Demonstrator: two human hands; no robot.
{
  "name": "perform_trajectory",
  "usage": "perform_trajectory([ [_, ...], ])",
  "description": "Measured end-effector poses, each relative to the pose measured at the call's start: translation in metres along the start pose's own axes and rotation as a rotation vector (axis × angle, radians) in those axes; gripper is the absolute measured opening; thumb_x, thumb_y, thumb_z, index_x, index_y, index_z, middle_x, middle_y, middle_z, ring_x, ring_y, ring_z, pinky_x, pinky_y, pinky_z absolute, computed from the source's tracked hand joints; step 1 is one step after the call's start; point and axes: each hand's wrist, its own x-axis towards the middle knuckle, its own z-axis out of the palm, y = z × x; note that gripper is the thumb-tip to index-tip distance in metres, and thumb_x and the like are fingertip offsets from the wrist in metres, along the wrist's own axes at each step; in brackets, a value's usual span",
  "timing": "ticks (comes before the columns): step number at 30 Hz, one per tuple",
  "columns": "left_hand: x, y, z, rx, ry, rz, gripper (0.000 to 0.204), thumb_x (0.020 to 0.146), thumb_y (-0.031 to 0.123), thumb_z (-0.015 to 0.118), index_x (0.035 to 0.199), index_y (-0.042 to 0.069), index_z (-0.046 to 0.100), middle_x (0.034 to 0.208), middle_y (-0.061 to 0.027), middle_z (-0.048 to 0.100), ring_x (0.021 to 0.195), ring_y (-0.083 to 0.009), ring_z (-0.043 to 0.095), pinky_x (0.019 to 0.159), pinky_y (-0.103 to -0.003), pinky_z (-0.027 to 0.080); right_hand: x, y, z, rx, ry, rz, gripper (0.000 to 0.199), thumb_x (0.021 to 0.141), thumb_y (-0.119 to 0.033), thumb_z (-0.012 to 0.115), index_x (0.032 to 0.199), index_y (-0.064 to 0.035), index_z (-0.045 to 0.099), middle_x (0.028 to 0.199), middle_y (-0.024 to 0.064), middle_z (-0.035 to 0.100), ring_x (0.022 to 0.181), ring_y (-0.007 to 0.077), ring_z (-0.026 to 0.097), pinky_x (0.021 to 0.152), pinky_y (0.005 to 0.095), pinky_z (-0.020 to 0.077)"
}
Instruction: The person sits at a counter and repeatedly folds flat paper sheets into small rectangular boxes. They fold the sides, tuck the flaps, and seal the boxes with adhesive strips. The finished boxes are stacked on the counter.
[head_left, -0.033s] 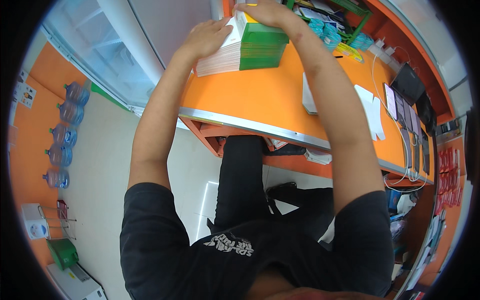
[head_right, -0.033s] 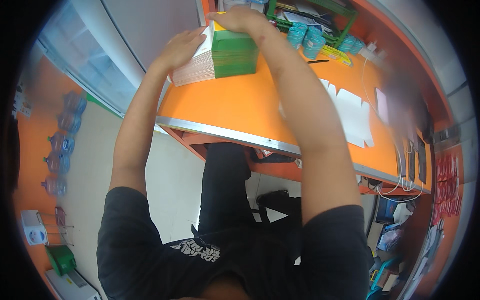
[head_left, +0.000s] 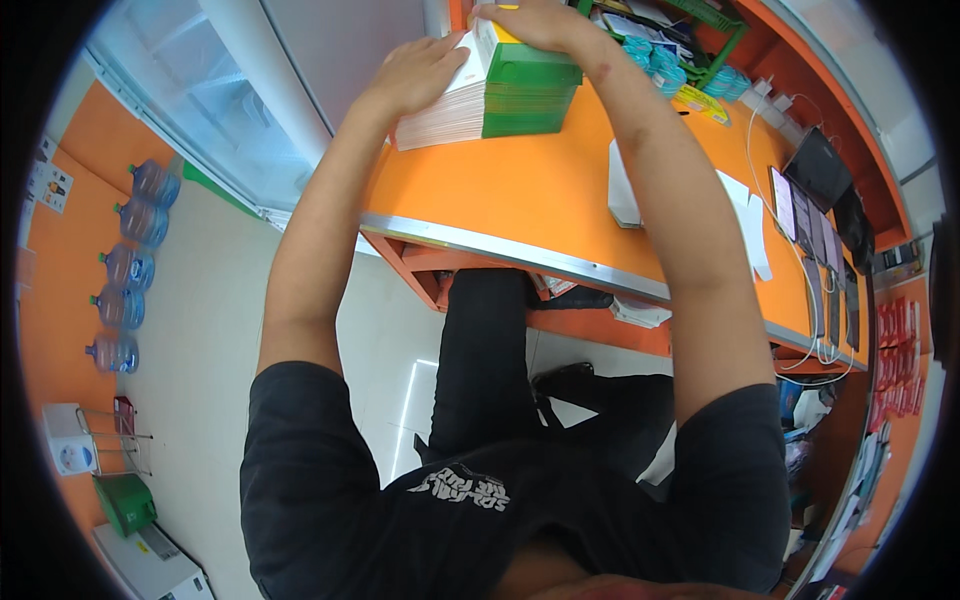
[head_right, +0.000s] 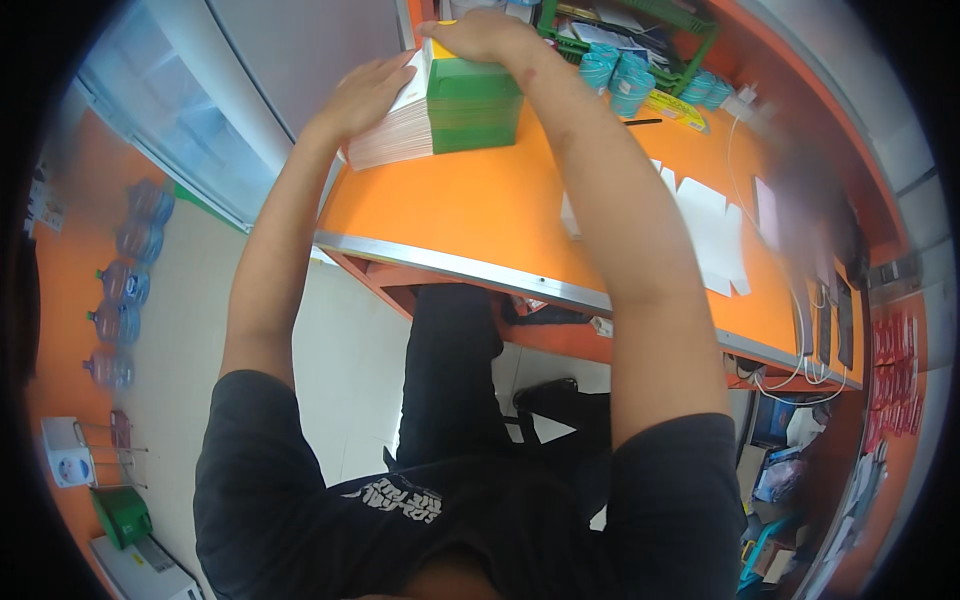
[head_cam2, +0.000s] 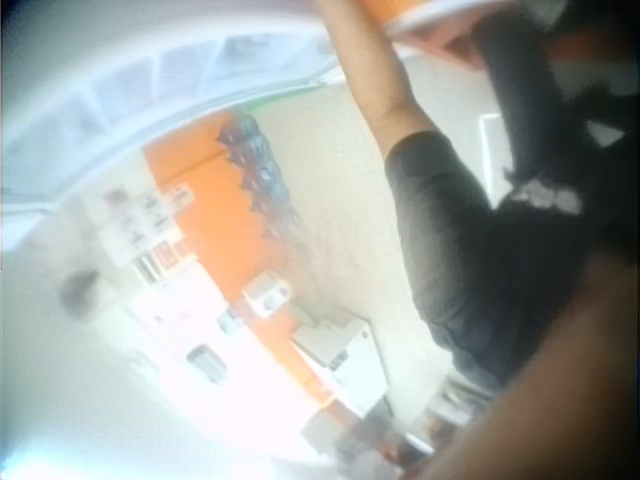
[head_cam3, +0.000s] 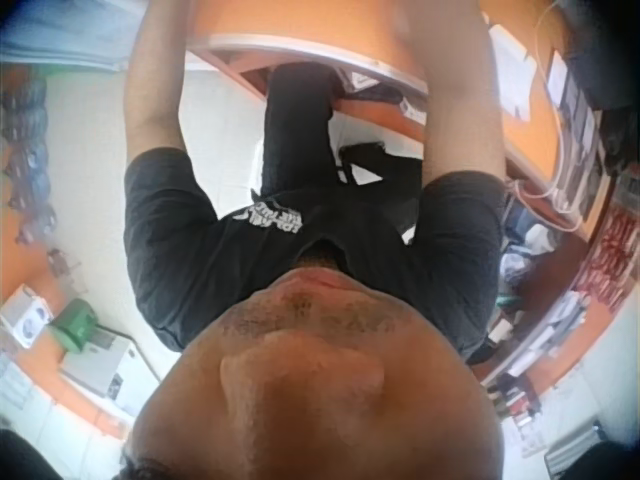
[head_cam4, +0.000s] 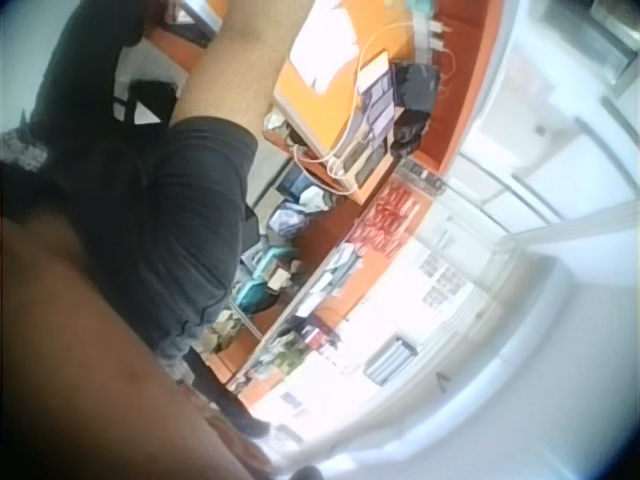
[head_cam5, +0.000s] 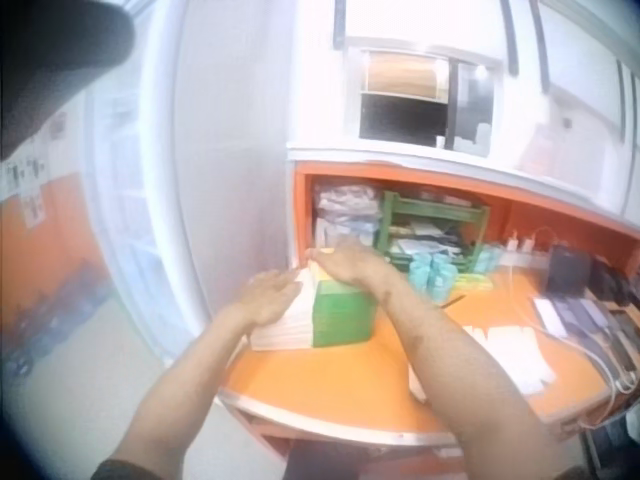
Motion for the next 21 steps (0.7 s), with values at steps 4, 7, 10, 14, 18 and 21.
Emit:
perform_trajectory([
  [4,-0.005,0.006,0.001,0.011,0.034,-0.016,0.064,0.105,0.054,0.026,0.157,0.020,0.040,0.141,-0.0206,0.057,0.134,-0.0380,0.050,0.119,-0.048,0.028,0.013,-0.001,0.008,-0.115,0.034,0.049,0.074,0.095,-0.063,0.049,0.131,-0.0013,0.065,0.139,0.0323,0.056,0.131,0.0445,0.055,0.112,0.0453,0.0429],
  [7,0.001,0.004,-0.001,0.045,-0.019,-0.010,0.064,0.105,0.055,0.024,0.159,0.023,0.038,0.141,-0.0207,0.057,0.134,-0.0393,0.051,0.119,-0.050,0.028,0.029,0.008,0.007,-0.160,-0.151,-0.156,0.065,0.099,-0.057,0.044,0.131,-0.0057,0.066,0.142,0.0300,0.054,0.134,0.0416,0.052,0.113,0.0468,0.0410],
  [10,0.005,-0.003,0.005,0.067,-0.026,0.004,0.064,0.105,0.055,0.024,0.160,0.025,0.034,0.142,-0.0205,0.056,0.137,-0.0396,0.048,0.121,-0.051,0.026,0.029,0.020,0.021,-0.028,-0.041,-0.200,0.062,0.101,-0.053,0.040,0.129,-0.0043,0.067,0.141,0.0269,0.055,0.135,0.0407,0.051,0.113,0.0477,0.0404],
  [14,0.002,-0.004,0.016,0.076,0.032,-0.005,0.064,0.105,0.055,0.025,0.160,0.023,0.033,0.146,-0.0198,0.055,0.141,-0.0387,0.044,0.123,-0.050,0.021,0.035,0.022,0.024,-0.153,-0.069,-0.194,0.062,0.101,-0.053,0.039,0.130,-0.0054,0.067,0.141,0.0247,0.056,0.134,0.0411,0.052,0.114,0.0469,0.0387],
  [18,0.006,-0.001,0.008,0.031,-0.006,-0.054,0.067,0.104,0.057,0.028,0.159,0.020,0.036,0.147,-0.0192,0.053,0.142,-0.0366,0.043,0.122,-0.048,0.022,0.036,0.019,0.018,-0.153,-0.083,-0.245,0.061,0.101,-0.051,0.039,0.131,-0.0056,0.066,0.141,0.0239,0.057,0.134,0.0405,0.052,0.115,0.0462,0.0374],
  [21,0.012,-0.012,-0.003,-0.103,-0.098,-0.153,0.070,0.103,0.059,0.033,0.158,0.018,0.037,0.147,-0.0193,0.052,0.140,-0.0359,0.045,0.119,-0.047,0.029,0.039,0.008,0.015,-0.091,-0.115,-0.174,0.059,0.100,-0.051,0.041,0.130,-0.0069,0.066,0.139,0.0223,0.060,0.130,0.0405,0.055,0.113,0.0469,0.0392],
])
